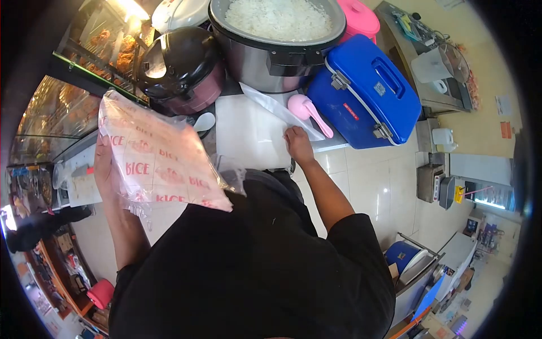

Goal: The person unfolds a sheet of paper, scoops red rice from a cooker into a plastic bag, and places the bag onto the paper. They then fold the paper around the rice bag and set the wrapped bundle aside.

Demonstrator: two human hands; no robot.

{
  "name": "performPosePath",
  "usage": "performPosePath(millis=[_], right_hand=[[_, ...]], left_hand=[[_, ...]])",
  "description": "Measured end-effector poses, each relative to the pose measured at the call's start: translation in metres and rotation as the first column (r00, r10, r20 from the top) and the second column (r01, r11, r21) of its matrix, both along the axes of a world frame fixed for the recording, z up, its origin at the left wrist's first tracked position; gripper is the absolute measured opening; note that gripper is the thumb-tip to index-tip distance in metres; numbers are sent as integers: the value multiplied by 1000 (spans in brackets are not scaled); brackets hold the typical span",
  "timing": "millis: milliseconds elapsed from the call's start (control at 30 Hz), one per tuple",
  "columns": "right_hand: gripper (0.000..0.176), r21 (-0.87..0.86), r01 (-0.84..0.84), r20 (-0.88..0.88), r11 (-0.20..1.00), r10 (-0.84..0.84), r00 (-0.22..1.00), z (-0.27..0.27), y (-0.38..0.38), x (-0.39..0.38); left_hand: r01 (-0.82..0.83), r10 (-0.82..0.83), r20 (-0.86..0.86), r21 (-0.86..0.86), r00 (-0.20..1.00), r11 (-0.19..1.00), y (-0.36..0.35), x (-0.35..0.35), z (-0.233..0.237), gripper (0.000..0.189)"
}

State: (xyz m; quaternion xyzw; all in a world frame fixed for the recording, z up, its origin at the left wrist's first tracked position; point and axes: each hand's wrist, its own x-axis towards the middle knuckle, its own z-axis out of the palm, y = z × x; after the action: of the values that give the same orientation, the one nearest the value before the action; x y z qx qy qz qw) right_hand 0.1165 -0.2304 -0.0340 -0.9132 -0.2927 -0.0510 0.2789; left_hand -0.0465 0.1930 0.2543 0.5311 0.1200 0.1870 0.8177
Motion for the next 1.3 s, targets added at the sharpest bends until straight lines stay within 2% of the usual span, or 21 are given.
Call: performPosePath(millis=[100,167,267,400,500,600,700,767,867,1000,1067,1100,1167,1200,1300], right_hand=[[14,44,42,-69,998,-39,997,1,3,0],[14,30,27,-46,999,-26,999,-4,5,3],[15,5,38,-61,999,-38,997,-3,7,2],[16,-50,-10,-76,999,6,997,26,26,-12],[21,52,12,97,999,-17,995,38,58,-26],[25,87,45,126,995,-56,990,15,66,-24],[21,26,26,-26,999,-26,999,-2,64,-14],[17,-21,27,-27,999,-27,999,-4,65,-9],[12,-59,11,26,998,-9,1000,-7,67,-6],[11,-73,-5,51,997,8,999,0,71,-10],[12,-26,-35,9,999,35,999,8,77,-17],[12,-1,-50,-11,999,50,999,12,83,-21],[14,89,-258,-164,962,270,949,15,108,-35],[15,144,-348,-232,926,374,898,17,114,-40],[23,161,-308,-236,938,340,910,44,115,-40]], left_hand=[[4,-4,18,-26,1000,1000,-3,1,2,44],[-17,19,26,-72,999,997,-4,2,2,42],[27,-27,13,20,1000,999,24,-6,-22,48],[-47,49,-31,36,998,998,18,-8,-19,44],[-50,50,-42,-9,998,999,14,-4,-14,41],[-44,44,-35,4,998,999,14,-3,-15,41],[-75,75,-59,0,995,997,15,-5,-18,39],[-137,135,-97,-16,986,990,-1,-2,-7,35],[-90,89,-63,-7,994,996,18,-9,-22,35],[-105,107,-84,29,991,994,21,-13,-20,35],[-122,121,-97,1,988,993,15,-13,-14,36],[-75,72,-58,-42,996,996,17,-15,-16,37],[28,-25,23,-121,999,992,19,-18,-18,38],[3,-3,4,-110,1000,994,17,-16,-17,39],[-49,48,-17,-77,999,996,6,-10,-8,39]])
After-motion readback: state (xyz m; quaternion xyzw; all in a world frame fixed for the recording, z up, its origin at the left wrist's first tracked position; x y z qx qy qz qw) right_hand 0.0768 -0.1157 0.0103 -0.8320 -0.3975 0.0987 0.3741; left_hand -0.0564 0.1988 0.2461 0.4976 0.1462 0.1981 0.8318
